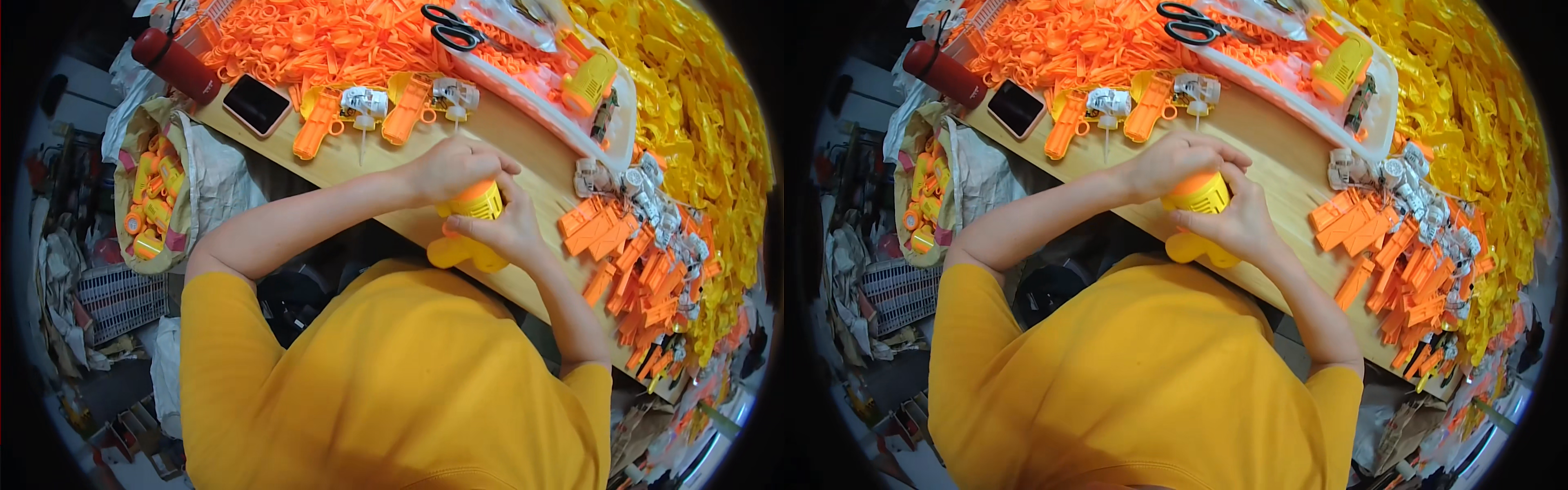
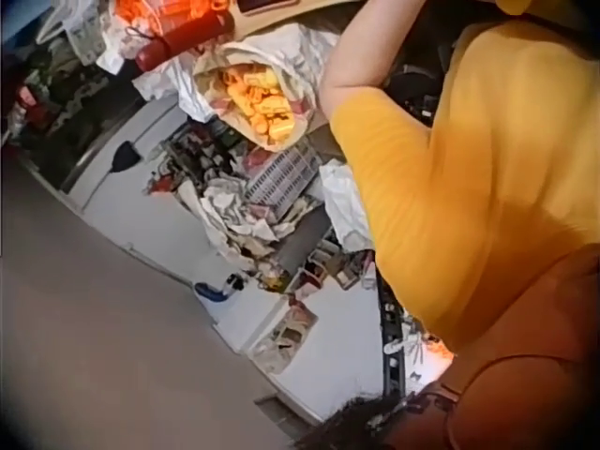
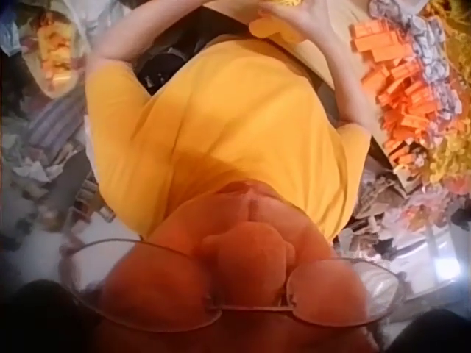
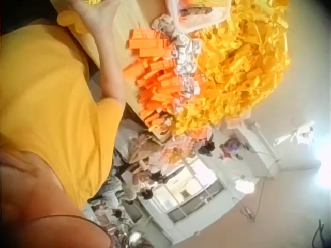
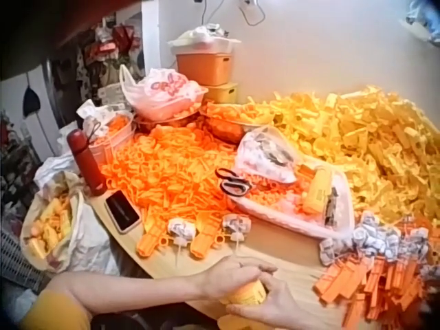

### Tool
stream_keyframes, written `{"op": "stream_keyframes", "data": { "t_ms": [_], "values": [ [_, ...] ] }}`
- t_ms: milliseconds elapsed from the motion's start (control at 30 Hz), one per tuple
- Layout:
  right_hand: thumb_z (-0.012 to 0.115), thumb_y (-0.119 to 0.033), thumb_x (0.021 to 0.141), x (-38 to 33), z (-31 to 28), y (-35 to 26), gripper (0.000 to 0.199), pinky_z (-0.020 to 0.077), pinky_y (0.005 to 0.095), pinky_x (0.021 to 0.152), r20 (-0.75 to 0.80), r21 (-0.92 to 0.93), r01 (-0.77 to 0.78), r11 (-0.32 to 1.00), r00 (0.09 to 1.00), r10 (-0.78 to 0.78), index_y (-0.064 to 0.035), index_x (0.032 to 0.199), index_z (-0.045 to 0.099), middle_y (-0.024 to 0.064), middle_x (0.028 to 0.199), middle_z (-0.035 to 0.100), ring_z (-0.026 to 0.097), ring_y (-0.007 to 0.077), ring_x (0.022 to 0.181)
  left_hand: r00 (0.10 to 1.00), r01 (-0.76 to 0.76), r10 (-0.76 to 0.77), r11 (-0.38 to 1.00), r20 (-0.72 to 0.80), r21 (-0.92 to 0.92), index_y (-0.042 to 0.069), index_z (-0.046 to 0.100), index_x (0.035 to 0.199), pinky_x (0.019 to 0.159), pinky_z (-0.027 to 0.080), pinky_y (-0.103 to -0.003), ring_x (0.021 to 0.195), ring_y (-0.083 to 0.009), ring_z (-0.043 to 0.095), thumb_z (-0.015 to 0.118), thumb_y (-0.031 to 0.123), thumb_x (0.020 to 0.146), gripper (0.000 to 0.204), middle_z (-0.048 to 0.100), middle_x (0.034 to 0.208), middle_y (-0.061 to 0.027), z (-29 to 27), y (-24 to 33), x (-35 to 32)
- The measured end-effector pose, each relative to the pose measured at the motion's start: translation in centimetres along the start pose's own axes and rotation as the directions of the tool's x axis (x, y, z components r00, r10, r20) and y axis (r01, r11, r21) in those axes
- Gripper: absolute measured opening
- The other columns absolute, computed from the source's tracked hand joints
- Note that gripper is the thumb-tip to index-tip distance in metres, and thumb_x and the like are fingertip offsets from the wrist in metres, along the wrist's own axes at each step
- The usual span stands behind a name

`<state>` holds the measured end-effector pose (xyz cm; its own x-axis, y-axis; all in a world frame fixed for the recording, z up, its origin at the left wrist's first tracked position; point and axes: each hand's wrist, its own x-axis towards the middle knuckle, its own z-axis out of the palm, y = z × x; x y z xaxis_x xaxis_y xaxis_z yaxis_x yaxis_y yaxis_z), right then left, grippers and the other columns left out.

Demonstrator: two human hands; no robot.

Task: Assembling various plastic components to form yellow toy guns on a workbench.

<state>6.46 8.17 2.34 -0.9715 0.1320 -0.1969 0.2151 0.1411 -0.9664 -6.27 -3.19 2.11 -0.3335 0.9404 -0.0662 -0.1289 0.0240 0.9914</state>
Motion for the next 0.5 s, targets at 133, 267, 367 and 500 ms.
{"op": "stream_keyframes", "data": {
  "t_ms": [133,267,367,500],
  "values": [
    [0.085,-0.019,0.065,-0.7,-0.3,-1.4,0.056,0.0528,0.0300,0.076,-0.048,-0.276,0.259,0.926,0.958,-0.283,0.0001,0.110,0.058,0.0092,0.096,0.067,0.067,0.0176,0.085,0.977,-0.212,0.210,0.960,0.032,0.182,-0.005,0.059,0.121,0.100,0.042,-0.032,0.112,-0.0201,0.057,0.042,0.022,0.095,0.041,0.062,0.117,-0.0152,0.5,1.4,-0.6],
    [0.085,-0.019,0.064,-1.8,0.2,-1.7,0.054,0.0530,0.0305,0.074,-0.026,-0.489,0.434,0.757,0.860,-0.510,-0.0006,0.108,0.059,0.0118,0.093,0.067,0.067,0.0197,0.083,0.977,-0.212,0.212,0.977,0.011,0.022,-0.004,0.052,0.129,0.103,0.039,-0.033,0.116,-0.0203,0.053,0.040,0.035,0.099,0.051,0.058,0.123,-0.0159,2.4,2.9,-2.3],
    [0.084,-0.019,0.056,-2.0,0.7,-1.2,0.055,0.0508,0.0381,0.063,0.004,-0.605,0.520,0.603,0.759,-0.651,-0.0050,0.103,0.059,0.0148,0.083,0.061,0.063,0.0309,0.072,0.983,-0.171,0.174,0.984,-0.054,0.044,-0.004,0.045,0.134,0.100,0.040,-0.034,0.114,-0.0240,0.055,0.037,0.046,0.100,0.061,0.057,0.121,-0.0187,2.9,2.7,-3.8],
    [0.081,-0.022,0.054,-2.2,1.6,0.1,0.049,0.0482,0.0369,0.060,0.057,-0.708,0.560,0.430,0.652,-0.756,-0.0067,0.094,0.058,0.0124,0.081,0.058,0.059,0.0293,0.068,0.853,-0.488,0.520,0.754,0.054,0.439,-0.009,0.052,0.122,0.086,0.050,-0.038,0.097,-0.0374,0.062,0.038,0.035,0.100,0.052,0.061,0.106,-0.0251,2.9,1.5,-5.1]
  ]
}}
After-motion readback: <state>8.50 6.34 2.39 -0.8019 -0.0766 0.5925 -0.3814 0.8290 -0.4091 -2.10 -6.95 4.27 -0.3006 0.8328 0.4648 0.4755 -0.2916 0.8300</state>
